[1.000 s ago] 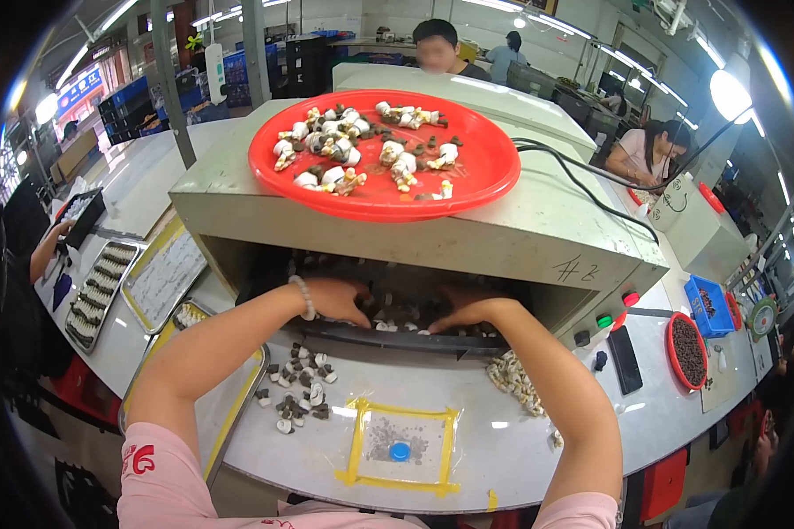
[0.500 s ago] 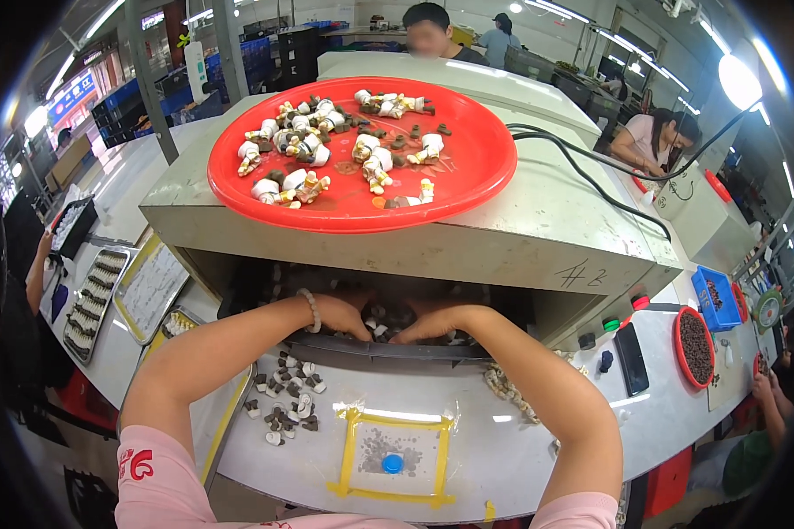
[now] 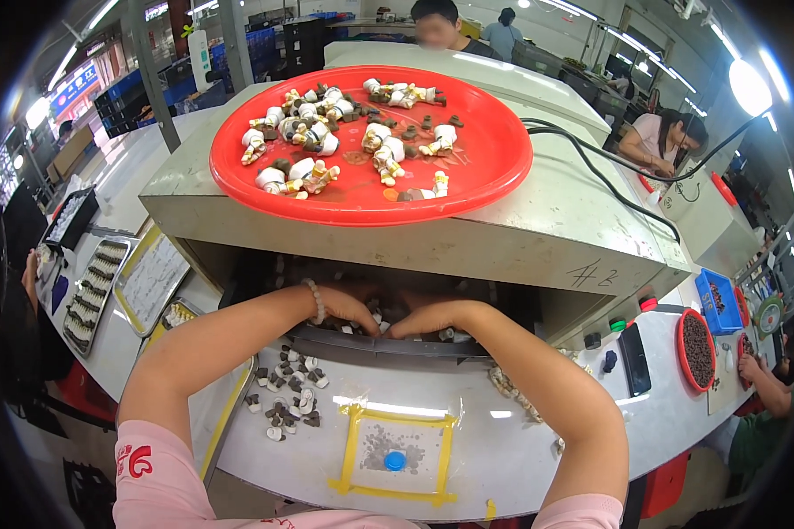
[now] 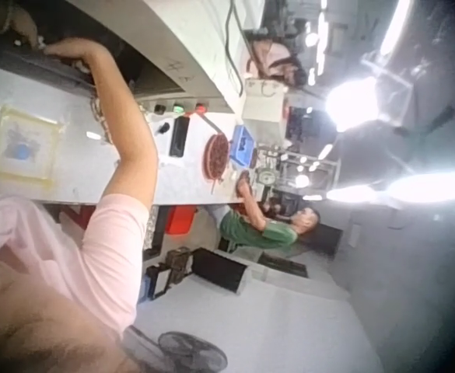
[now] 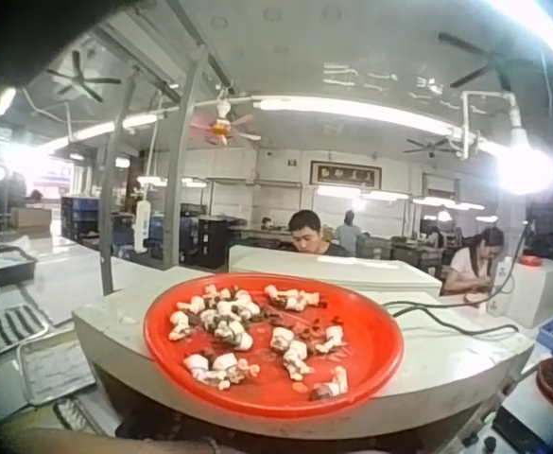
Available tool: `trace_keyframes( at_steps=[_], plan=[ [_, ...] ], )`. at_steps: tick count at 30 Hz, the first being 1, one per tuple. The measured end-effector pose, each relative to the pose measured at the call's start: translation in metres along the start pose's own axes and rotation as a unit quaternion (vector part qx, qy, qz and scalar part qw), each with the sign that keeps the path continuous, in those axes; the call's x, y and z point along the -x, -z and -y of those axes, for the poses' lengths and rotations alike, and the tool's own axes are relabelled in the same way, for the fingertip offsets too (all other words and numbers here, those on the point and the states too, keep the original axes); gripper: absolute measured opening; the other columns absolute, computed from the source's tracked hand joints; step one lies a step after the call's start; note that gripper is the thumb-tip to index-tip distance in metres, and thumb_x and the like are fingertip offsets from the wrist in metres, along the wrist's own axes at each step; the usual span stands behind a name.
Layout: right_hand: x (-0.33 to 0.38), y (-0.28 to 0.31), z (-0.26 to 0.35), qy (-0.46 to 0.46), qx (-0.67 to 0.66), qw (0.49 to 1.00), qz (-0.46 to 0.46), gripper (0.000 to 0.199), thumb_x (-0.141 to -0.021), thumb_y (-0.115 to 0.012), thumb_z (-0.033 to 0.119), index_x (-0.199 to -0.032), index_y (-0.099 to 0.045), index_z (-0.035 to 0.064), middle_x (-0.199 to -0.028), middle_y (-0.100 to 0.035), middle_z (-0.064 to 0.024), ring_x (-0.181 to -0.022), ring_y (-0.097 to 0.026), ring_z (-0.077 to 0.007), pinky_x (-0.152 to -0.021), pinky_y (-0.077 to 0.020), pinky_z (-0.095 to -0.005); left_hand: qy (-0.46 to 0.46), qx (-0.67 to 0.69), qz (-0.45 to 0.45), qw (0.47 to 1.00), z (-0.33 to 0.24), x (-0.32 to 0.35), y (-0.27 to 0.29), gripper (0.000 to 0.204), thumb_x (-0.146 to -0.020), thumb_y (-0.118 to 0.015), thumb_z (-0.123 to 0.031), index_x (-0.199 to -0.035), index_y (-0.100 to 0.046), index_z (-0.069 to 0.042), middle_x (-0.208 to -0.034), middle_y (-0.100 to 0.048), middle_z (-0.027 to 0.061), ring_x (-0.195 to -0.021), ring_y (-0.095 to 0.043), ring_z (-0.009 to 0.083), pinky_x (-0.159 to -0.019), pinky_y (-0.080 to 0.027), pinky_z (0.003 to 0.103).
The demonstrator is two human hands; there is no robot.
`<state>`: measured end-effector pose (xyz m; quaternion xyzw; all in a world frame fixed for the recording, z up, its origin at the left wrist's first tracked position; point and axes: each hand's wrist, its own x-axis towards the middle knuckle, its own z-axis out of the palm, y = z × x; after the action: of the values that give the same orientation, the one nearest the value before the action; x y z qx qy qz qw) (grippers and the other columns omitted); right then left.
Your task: The person assembles small components by hand and arranges them in rows on a tray. They move the filled tray, place an empty tray on the table, retrieve more parts from a compartment, and continue assembling components.
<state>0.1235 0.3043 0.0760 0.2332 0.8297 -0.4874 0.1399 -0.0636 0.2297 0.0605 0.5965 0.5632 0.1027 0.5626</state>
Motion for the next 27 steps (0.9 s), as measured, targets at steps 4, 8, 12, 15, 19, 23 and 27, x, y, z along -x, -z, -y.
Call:
trace_keyframes(
  at_steps=[4, 8, 12, 15, 19, 23, 27],
  plan=[
    [0.002, 0.002, 0.011, 0.024, 0.049, 0.998, 0.012, 0.086, -0.070, -0.072, 0.037, -0.142, -0.035, 0.0061, -0.135, -0.049, -0.0171, -0.125, -0.046, -0.0259, -0.102, -0.0377, -0.0344, 0.007, 0.000, 0.017, 1.000, 0.001, -0.004, -0.001, 0.081, -0.061, -0.080, -0.017, -0.133, -0.046, -0.004, -0.127, -0.053, 0.0178, -0.110, -0.054, 0.0234, -0.086, -0.048, 0.031],
    [0.001, -0.001, 0.003, 0.024, -0.036, 0.999, -0.007, 0.085, -0.070, -0.072, 0.038, -0.141, -0.037, 0.0059, -0.134, -0.049, -0.0171, -0.124, -0.046, -0.0262, -0.102, -0.0376, -0.0343, -0.015, 0.043, -0.011, 0.999, -0.001, 0.002, -0.005, 0.079, -0.060, -0.080, -0.010, -0.131, -0.046, -0.003, -0.122, -0.055, 0.0168, -0.104, -0.056, 0.0236, -0.078, -0.051, 0.032],
    [-0.007, 0.000, -0.013, -0.002, -0.062, 0.998, -0.002, 0.086, -0.069, -0.073, 0.037, -0.140, -0.037, 0.0055, -0.132, -0.050, -0.0165, -0.121, -0.047, -0.0248, -0.099, -0.0392, -0.0334, 0.009, 0.076, 0.001, 0.997, 0.003, -0.005, -0.004, 0.079, -0.059, -0.080, -0.004, -0.130, -0.046, -0.003, -0.118, -0.056, 0.0170, -0.102, -0.058, 0.0251, -0.075, -0.053, 0.035],
    [-0.002, 0.002, -0.015, -0.017, -0.016, 1.000, 0.007, 0.085, -0.069, -0.073, 0.036, -0.140, -0.037, 0.0051, -0.132, -0.050, -0.0162, -0.120, -0.047, -0.0234, -0.096, -0.0405, -0.0319, 0.037, 0.068, -0.007, 0.997, 0.010, -0.015, -0.003, 0.080, -0.059, -0.081, -0.004, -0.131, -0.046, -0.003, -0.117, -0.056, 0.0168, -0.102, -0.058, 0.0252, -0.076, -0.053, 0.036],
    [-0.002, -0.004, -0.001, 0.002, -0.038, 0.999, -0.015, 0.083, -0.069, -0.072, 0.032, -0.140, -0.037, 0.0048, -0.131, -0.050, -0.0159, -0.117, -0.048, -0.0221, -0.094, -0.0416, -0.0315, 0.023, 0.116, -0.019, 0.993, 0.015, -0.018, -0.006, 0.075, -0.062, -0.078, -0.001, -0.130, -0.046, -0.003, -0.116, -0.057, 0.0162, -0.097, -0.061, 0.0242, -0.073, -0.054, 0.033],
    [-0.007, -0.003, -0.019, -0.012, -0.089, 0.996, -0.021, 0.081, -0.072, -0.070, 0.025, -0.142, -0.034, 0.0039, -0.130, -0.051, -0.0149, -0.114, -0.050, -0.0201, -0.091, -0.0442, -0.0299, 0.009, 0.297, 0.023, 0.955, 0.010, -0.013, -0.007, 0.061, -0.067, -0.075, 0.003, -0.123, -0.052, -0.003, -0.114, -0.060, 0.0145, -0.089, -0.064, 0.0212, -0.067, -0.055, 0.030],
    [-0.001, 0.000, 0.004, -0.094, -0.185, 0.978, -0.014, 0.068, -0.073, -0.068, 0.024, -0.134, -0.044, 0.0107, -0.111, -0.054, -0.0083, -0.097, -0.050, -0.0123, -0.068, -0.0487, -0.0284, -0.002, 0.343, 0.021, 0.939, 0.001, -0.003, 0.000, 0.049, -0.072, -0.073, 0.003, -0.116, -0.054, -0.005, -0.104, -0.063, 0.0109, -0.084, -0.065, 0.0199, -0.064, -0.055, 0.031]
  ],
)
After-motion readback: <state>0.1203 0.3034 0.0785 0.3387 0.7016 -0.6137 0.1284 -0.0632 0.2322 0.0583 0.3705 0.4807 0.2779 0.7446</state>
